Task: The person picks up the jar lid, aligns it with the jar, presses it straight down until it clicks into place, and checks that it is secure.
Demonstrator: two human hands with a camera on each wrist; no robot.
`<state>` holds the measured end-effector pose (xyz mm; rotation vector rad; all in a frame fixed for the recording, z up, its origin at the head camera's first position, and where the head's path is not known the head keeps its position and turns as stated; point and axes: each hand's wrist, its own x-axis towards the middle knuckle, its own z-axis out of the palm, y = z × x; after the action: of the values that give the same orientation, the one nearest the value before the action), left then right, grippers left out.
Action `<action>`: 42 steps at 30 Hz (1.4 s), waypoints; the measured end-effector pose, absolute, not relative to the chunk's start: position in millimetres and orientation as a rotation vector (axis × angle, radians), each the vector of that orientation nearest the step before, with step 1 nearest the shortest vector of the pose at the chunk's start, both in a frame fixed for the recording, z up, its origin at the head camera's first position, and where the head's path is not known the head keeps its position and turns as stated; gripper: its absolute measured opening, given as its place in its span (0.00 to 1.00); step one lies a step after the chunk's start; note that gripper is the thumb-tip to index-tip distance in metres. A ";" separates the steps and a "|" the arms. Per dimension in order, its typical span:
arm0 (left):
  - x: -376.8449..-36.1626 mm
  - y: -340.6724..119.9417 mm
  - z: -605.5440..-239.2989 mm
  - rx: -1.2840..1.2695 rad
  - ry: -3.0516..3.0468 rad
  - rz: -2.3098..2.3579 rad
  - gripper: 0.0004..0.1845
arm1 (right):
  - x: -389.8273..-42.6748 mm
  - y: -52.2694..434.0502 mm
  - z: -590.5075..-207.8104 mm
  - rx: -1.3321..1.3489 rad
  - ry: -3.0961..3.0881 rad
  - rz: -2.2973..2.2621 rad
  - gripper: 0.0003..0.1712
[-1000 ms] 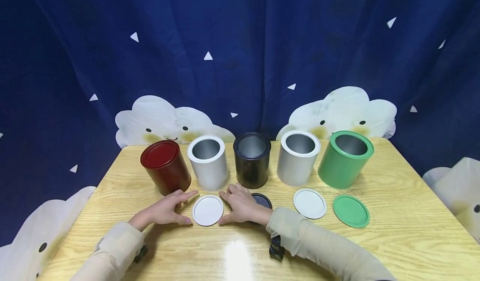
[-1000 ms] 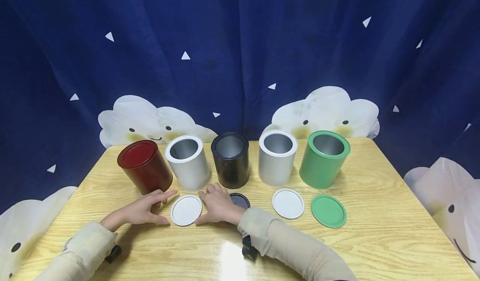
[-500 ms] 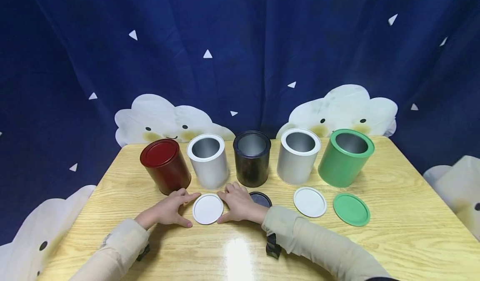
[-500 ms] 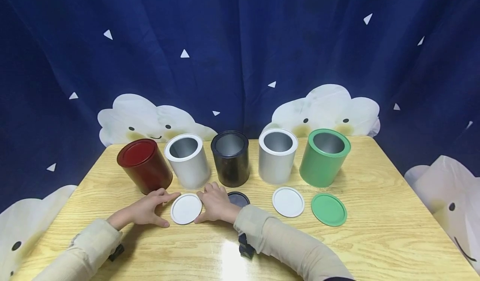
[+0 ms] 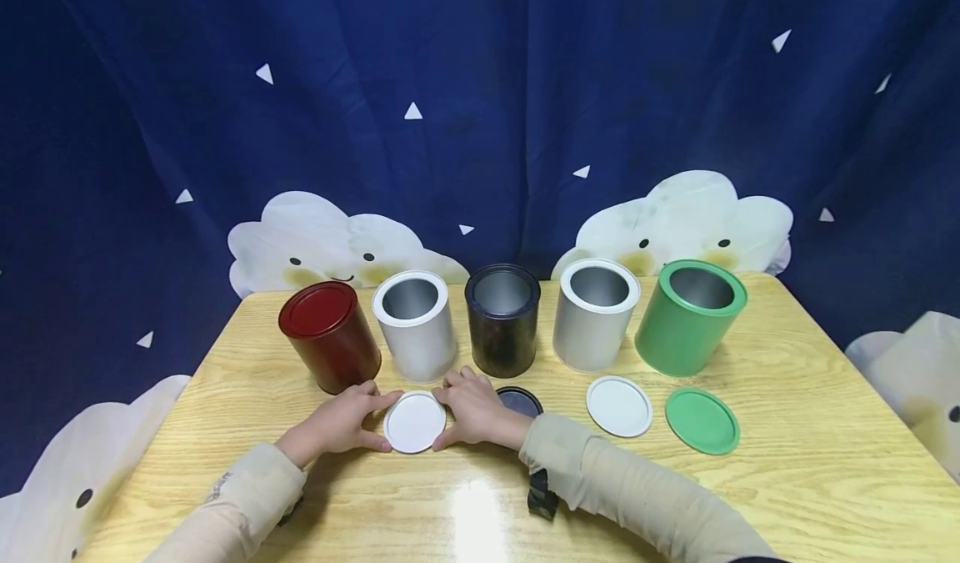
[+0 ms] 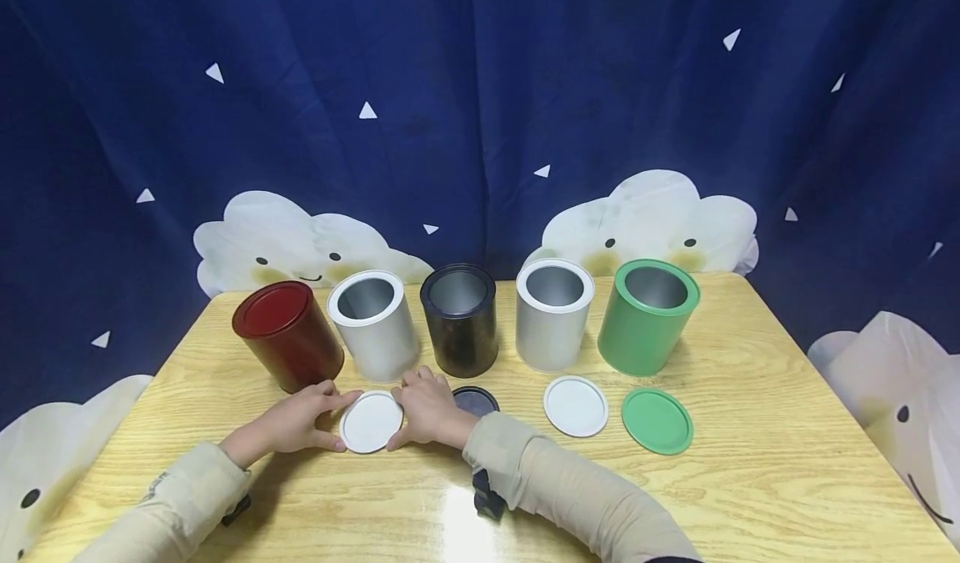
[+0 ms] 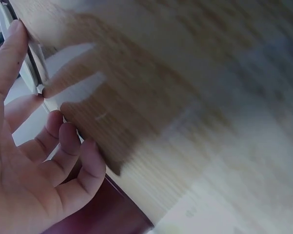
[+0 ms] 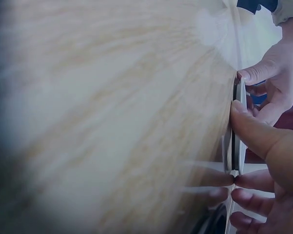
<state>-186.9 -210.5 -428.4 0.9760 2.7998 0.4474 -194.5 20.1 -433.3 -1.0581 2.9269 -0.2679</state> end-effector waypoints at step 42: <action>-183.9 -220.5 -415.9 1.160 2.676 1.010 0.36 | -196.5 42.0 -406.8 -1.296 2.815 -0.736 0.39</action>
<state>-183.9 -220.5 -415.9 1.1601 2.6757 1.0096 -196.5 42.0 -406.8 -1.2959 2.8155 -0.7357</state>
